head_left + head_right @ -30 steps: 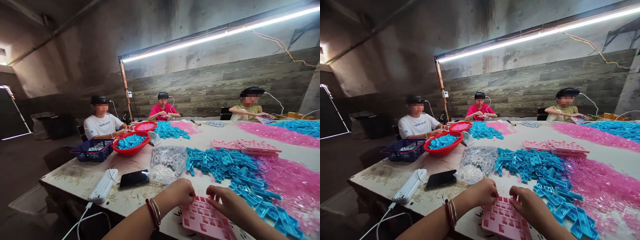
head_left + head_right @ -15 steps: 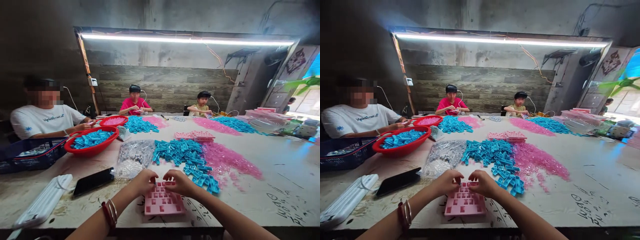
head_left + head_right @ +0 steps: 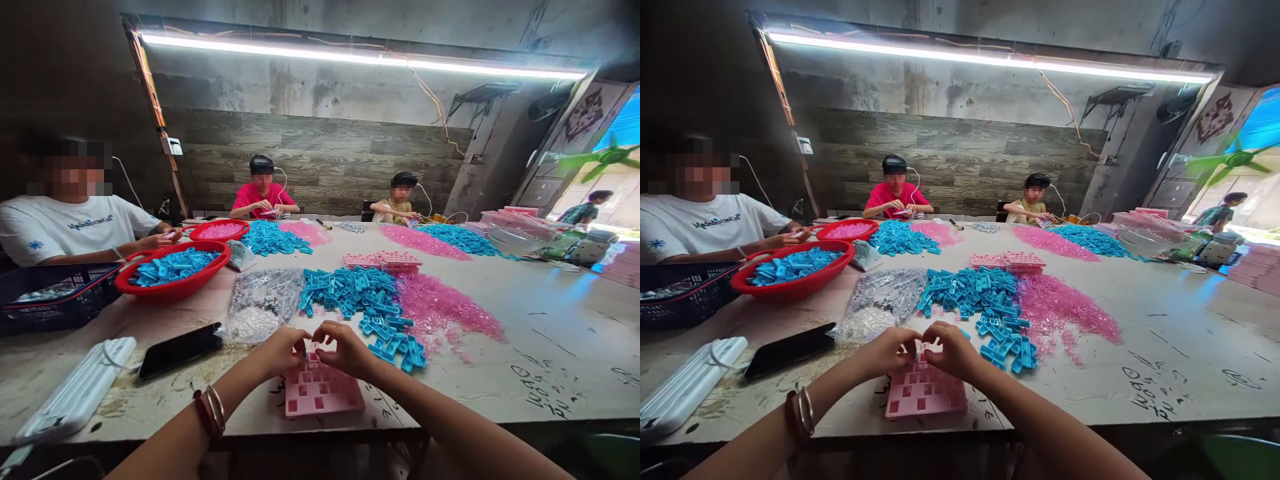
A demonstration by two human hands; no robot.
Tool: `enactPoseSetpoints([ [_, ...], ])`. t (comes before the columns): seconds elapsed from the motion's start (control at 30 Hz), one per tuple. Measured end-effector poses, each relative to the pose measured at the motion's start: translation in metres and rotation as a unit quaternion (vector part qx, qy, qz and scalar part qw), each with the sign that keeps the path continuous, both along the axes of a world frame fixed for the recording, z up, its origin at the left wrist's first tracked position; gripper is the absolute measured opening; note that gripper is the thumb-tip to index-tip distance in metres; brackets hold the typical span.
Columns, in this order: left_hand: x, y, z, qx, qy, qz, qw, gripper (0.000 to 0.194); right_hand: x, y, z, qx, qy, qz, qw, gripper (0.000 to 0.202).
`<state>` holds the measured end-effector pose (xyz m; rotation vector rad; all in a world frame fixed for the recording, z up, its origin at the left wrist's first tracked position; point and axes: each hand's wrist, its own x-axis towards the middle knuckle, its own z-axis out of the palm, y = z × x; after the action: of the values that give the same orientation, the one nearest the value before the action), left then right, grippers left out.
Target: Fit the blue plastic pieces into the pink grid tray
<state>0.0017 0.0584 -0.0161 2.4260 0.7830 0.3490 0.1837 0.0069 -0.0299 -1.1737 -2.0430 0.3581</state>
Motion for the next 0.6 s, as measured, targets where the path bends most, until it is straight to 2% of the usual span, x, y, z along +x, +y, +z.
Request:
enactPoseSetpoints([
  [0.13, -0.0037, -0.0005, 0.0028, -0.01, -0.015, -0.006, 1.0, 0.029, -0.0106, -0.0009, -0.003, 0.0, -0.01, 0.029, 1.0, 0.024],
  [0.3, -0.0066, 0.0018, 0.0018, 0.007, 0.015, 0.023, 1.0, 0.014, -0.0129, 0.0006, -0.0071, 0.012, -0.032, 0.039, 0.999, 0.024],
  [0.5, -0.0026, 0.002, 0.0036, 0.018, 0.035, 0.032, 0.999, 0.011, -0.0101, 0.0045, -0.0084, 0.014, -0.049, 0.038, 0.998, 0.019],
  [0.6, -0.0027, 0.005, -0.0012, 0.008, 0.027, 0.022, 0.999, 0.015, -0.0096, 0.0036, -0.0079, 0.01, -0.075, 0.034, 0.997, 0.014],
])
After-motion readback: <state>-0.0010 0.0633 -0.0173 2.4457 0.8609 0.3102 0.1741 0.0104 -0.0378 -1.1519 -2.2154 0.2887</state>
